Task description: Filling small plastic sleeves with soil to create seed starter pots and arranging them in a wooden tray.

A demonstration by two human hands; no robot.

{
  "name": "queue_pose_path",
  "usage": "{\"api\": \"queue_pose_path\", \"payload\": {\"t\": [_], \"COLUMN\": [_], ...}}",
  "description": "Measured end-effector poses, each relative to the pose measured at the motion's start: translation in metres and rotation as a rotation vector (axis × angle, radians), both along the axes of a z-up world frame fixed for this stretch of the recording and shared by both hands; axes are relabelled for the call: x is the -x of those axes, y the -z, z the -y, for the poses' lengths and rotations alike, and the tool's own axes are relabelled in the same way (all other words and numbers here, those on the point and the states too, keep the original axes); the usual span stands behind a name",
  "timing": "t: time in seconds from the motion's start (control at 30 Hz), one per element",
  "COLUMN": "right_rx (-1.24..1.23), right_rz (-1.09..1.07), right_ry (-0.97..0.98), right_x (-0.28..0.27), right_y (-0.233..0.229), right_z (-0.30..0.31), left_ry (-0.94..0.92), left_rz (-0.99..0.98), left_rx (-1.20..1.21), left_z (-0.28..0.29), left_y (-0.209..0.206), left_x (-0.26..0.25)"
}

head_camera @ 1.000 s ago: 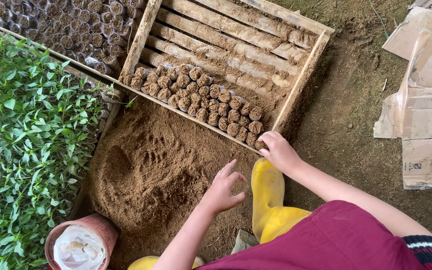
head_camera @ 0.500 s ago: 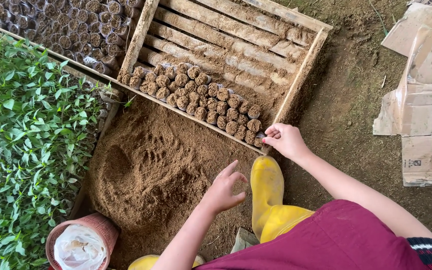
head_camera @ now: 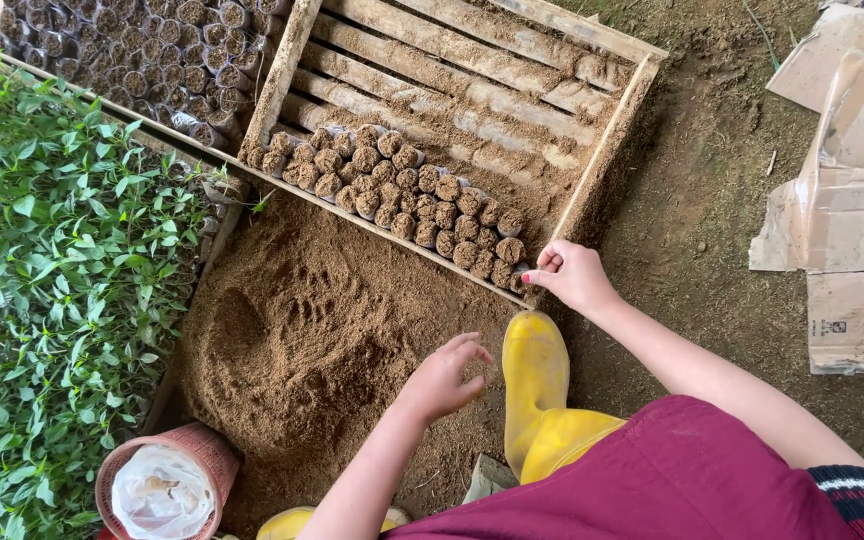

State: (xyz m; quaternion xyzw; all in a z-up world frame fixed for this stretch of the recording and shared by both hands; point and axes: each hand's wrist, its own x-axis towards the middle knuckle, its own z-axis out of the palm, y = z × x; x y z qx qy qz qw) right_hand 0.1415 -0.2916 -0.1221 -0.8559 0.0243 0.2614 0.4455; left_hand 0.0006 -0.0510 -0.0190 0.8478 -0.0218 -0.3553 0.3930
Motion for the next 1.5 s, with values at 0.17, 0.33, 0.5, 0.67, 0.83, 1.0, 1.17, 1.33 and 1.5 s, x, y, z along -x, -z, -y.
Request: {"api": "queue_pose_path", "payload": {"t": [0.17,0.33,0.5,0.67,0.83,1.0,1.17,1.33,1.5], "right_rx": [0.024,-0.019,-0.018,0.28,0.354,0.46,0.233,-0.11,0.176], "right_rz": [0.074,0.163,0.261,0.47,0.583,0.955,0.579,0.195,0.137], "right_ry": [-0.048,-0.225,-0.71,-1.227,-1.543,-1.607,-1.609,-1.499,-1.353], "right_x": [-0.006,-0.028,-0.015,0.016,0.062,0.136,0.228,0.294,0.329], "right_y": [-0.029,-0.102,-0.268,-0.33,-0.3,-0.209,-0.21,-0.22,-0.162], "right_z": [0.003,-0.008,-0.079,-0.191,-0.318,-0.403,-0.458,-0.502,-0.549], "left_ry": [0.042,-0.052,-0.203,-0.242,-0.339,-0.41,-0.819,-1.215,-1.588], "left_rz": [-0.034,-0.136,-0.245,-0.201,-0.187,0.015,0.056,0.117,0.175], "left_rx": [-0.103,-0.163,-0.194,-0.106,-0.006,-0.001,0.149,0.353,0.552], "left_z": [-0.023,-0.059,-0.077,-0.087,-0.085,-0.112,-0.174,-0.213,-0.235], "left_y": [-0.026,-0.147,-0.231,-0.183,-0.056,-0.001,0.008,0.022,0.033], "left_x": [-0.006,-0.003,0.04,0.089,0.106,0.108,0.141,0.156,0.167]}}
